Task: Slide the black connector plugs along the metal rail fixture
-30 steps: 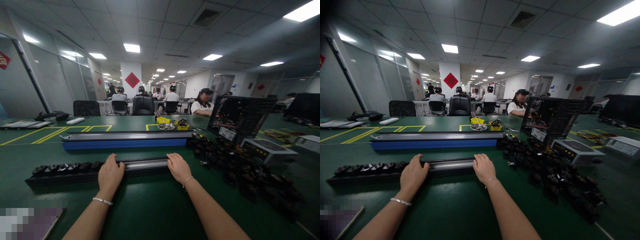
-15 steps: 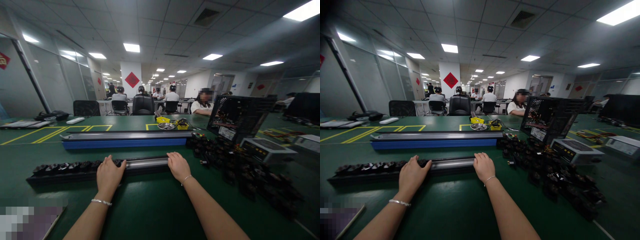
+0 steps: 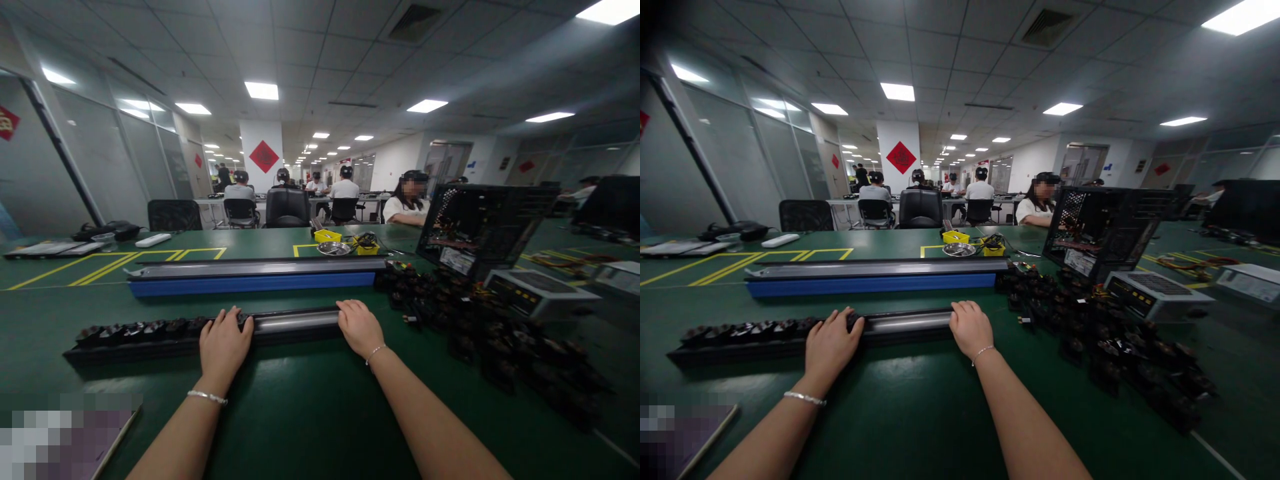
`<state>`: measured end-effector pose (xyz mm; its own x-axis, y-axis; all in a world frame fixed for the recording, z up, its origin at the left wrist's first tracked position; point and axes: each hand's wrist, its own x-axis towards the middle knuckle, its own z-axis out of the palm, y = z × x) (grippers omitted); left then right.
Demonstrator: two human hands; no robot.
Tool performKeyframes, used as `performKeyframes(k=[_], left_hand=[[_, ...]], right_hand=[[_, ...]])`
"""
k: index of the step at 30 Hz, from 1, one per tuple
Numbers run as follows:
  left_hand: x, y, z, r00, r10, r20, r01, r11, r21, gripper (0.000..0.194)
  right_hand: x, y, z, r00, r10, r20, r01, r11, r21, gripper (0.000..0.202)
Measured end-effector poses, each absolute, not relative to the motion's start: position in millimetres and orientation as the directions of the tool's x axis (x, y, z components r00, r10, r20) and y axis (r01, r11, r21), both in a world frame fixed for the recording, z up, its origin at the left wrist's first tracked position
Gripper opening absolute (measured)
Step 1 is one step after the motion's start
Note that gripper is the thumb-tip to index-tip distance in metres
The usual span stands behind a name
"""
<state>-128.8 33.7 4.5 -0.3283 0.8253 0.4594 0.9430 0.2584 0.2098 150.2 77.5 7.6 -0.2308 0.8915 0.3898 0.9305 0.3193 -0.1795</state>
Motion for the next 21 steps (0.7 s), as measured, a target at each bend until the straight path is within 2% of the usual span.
performKeyframes(k=[7,21], left_hand=[[-125.8,32.3,9.7,-0.333,0.832,0.443,0.940,0.256,0.226,0.048],[-122.8,33.1,6.2,-0.276,0.859,0.431,0.961,0.233,0.151,0.053]], right_hand=[[150.1,78.2,7.6,-0.247,0.890,0.383,0.926,0.334,-0.178,0.043],[151.3,77.0,8.6,-0.249,0.896,0.368,0.924,0.333,-0.187,0.045]])
